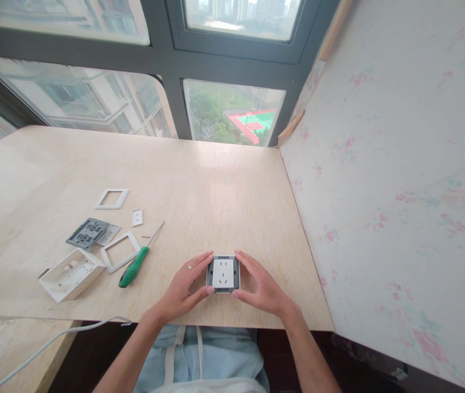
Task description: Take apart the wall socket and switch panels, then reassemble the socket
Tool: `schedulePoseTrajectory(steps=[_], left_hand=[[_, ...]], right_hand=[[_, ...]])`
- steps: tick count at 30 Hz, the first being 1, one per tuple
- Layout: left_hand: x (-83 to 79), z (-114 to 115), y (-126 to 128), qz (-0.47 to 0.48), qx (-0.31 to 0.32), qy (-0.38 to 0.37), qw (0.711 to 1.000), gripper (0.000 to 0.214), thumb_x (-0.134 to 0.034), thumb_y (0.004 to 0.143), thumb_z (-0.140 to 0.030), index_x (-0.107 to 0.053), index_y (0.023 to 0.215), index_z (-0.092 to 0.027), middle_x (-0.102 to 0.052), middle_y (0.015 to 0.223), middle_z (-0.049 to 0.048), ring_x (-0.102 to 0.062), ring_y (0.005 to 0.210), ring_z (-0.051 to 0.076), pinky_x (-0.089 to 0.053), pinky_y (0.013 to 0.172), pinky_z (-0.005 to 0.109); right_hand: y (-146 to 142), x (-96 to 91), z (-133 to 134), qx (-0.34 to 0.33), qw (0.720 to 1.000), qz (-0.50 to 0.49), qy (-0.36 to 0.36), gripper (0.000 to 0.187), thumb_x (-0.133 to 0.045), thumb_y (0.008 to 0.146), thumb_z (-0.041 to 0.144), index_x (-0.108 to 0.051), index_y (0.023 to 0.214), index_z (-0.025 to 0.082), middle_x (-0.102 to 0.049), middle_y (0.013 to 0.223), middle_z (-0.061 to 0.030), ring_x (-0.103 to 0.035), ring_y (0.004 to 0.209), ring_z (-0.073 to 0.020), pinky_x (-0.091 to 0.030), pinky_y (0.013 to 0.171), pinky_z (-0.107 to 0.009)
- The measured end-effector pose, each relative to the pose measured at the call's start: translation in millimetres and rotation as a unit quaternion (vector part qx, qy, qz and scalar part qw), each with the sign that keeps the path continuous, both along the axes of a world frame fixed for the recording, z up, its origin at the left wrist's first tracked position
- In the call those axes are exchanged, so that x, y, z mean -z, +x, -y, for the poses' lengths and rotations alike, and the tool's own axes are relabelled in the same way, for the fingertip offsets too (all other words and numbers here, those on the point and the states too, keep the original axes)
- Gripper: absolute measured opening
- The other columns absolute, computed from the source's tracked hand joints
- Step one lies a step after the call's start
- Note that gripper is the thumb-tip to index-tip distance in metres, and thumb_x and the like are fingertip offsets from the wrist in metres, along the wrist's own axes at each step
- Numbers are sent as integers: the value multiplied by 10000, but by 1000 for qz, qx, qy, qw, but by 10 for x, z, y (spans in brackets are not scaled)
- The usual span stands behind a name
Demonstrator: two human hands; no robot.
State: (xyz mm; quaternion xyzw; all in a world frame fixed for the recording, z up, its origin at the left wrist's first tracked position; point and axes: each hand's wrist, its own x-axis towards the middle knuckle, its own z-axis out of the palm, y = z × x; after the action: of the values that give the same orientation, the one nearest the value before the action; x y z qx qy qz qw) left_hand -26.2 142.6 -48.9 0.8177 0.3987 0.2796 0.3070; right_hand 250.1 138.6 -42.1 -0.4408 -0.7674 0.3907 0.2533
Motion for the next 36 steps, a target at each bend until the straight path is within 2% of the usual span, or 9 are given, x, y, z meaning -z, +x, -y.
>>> schedulePoseTrajectory(steps=[10, 18, 24, 36], left_hand=[[22, -7, -6, 20, 3, 2, 1000, 663, -568, 942, -500, -339, 1525, -281, -392, 1535, 122, -401, 1399, 280, -370, 1133, 490], [52, -4, 0, 60, -34, -48, 996, 743, -673, 845, -567, -429, 1483, -273, -476, 1465, 136, -456, 1357, 301, -399, 1114, 510], [36, 18, 12, 52, -42, -70, 995, 770, -683, 839, -558, -416, 1494, -252, -453, 1471, 152, -440, 1364, 317, -399, 1115, 507], [51, 22, 11, 57, -11, -67, 996, 760, -611, 876, -600, -394, 1496, -217, -428, 1479, 163, -409, 1378, 304, -362, 1133, 495]], right_hand=[[0, -3, 13, 5, 1000, -15, -19, 826, -709, 856, 425, -281, 1546, 274, -320, 1582, -121, -304, 1465, -289, -285, 1195, -540], [-6, 6, 14, 8, 999, -35, -41, 819, -725, 841, 439, -316, 1530, 272, -324, 1579, -123, -297, 1468, -292, -273, 1201, -536], [-49, -21, 65, 10, 999, -9, -52, 922, -738, 817, 483, -240, 1565, 275, -294, 1591, -133, -276, 1475, -302, -266, 1198, -552], [-93, -16, 95, 41, 997, -6, -63, 943, -795, 745, 508, -311, 1514, 254, -331, 1567, -140, -310, 1458, -302, -268, 1204, -530]])
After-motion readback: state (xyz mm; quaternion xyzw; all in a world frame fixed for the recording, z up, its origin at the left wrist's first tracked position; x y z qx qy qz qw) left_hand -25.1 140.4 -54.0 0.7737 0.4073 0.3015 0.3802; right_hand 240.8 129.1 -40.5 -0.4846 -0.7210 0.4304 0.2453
